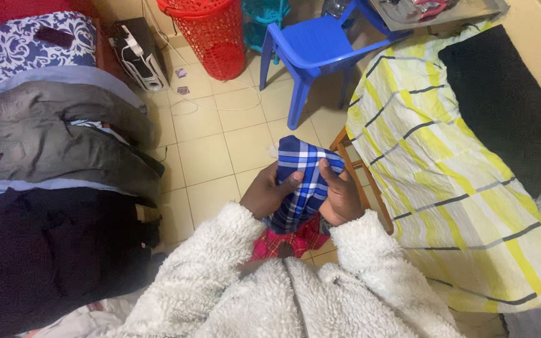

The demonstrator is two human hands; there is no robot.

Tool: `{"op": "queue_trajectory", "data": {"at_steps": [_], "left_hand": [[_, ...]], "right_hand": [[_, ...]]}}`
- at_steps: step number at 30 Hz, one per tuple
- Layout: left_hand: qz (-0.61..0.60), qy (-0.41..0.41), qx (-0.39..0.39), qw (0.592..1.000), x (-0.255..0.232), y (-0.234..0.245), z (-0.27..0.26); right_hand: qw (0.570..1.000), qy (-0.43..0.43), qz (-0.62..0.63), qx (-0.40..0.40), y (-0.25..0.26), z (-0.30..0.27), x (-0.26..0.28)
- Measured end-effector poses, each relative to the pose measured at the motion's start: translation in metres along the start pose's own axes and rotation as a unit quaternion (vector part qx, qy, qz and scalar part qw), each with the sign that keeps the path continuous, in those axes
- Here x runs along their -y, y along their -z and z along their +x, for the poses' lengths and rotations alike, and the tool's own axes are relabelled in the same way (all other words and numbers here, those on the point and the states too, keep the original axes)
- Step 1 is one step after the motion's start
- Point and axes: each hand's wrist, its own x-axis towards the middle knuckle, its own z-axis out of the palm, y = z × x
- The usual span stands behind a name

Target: The person picks up a blue and white checkered cloth and a black cloth from a pile, then folds the blue and white checkered cloth by hand.

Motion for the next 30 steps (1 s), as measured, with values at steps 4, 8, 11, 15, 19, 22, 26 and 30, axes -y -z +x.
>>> {"op": "queue_trajectory", "data": {"at_steps": [4, 8, 11, 15, 19, 22, 26, 30], "left_hand": [[-0.022, 0.033, -0.045, 0.998, 0.007, 0.002, 0.002], [-0.058, 0.017, -0.041, 0.997, 0.012, 0.003, 0.002], [-0.064, -0.002, -0.034, 0.997, 0.01, 0.007, -0.001], [-0.063, -0.016, -0.043, 0.997, 0.007, 0.008, -0.001], [-0.042, -0.001, -0.1, 0.994, 0.002, 0.01, -0.001], [-0.028, 0.004, -0.126, 0.992, 0.0, 0.012, -0.002], [-0.005, 0.008, -0.157, 0.988, -0.003, 0.014, -0.003], [-0.031, -0.007, -0.195, 0.98, -0.001, 0.018, -0.009]], "right_hand": [[0.999, 0.021, -0.026, -0.004, 0.007, 0.002, -0.008], [0.996, 0.037, -0.07, -0.028, 0.012, 0.004, -0.01], [0.994, 0.023, -0.099, -0.029, 0.016, 0.004, -0.01], [0.995, -0.03, -0.096, -0.012, 0.03, 0.007, -0.013], [0.987, -0.024, -0.159, -0.016, 0.032, 0.012, -0.022], [0.982, -0.042, -0.18, -0.033, 0.021, 0.012, -0.019], [0.983, -0.063, -0.162, -0.052, 0.002, 0.01, -0.018], [0.987, -0.026, -0.159, 0.003, -0.003, 0.011, -0.024]]}}
